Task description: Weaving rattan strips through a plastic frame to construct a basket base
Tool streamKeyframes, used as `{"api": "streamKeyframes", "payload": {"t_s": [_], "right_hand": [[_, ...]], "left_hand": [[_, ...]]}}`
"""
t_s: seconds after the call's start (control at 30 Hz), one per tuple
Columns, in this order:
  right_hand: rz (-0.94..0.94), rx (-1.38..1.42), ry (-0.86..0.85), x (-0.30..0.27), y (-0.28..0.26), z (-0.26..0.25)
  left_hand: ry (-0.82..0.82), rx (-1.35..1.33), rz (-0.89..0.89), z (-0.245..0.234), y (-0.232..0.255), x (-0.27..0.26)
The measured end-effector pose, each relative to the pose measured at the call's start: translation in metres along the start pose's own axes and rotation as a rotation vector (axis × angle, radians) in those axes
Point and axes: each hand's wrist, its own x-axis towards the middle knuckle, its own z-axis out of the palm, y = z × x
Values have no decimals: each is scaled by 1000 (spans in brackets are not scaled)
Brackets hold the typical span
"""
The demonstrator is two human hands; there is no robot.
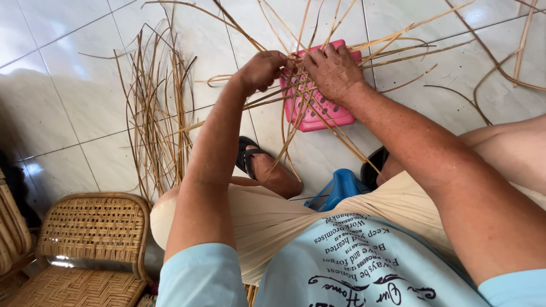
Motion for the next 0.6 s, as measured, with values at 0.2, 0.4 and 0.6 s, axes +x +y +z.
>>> {"api": "streamKeyframes", "payload": {"t_s": [0.2, 0.4, 0.6], "right_hand": [[-10, -39, -19, 1, 0, 3], [1, -30, -32, 0, 0, 1], [141, 558, -126, 13, 11, 35]], "left_hand": [[351, 531, 243, 10, -25, 50], [464, 1253, 817, 8, -45, 62], [596, 1294, 779, 8, -56, 84]]}}
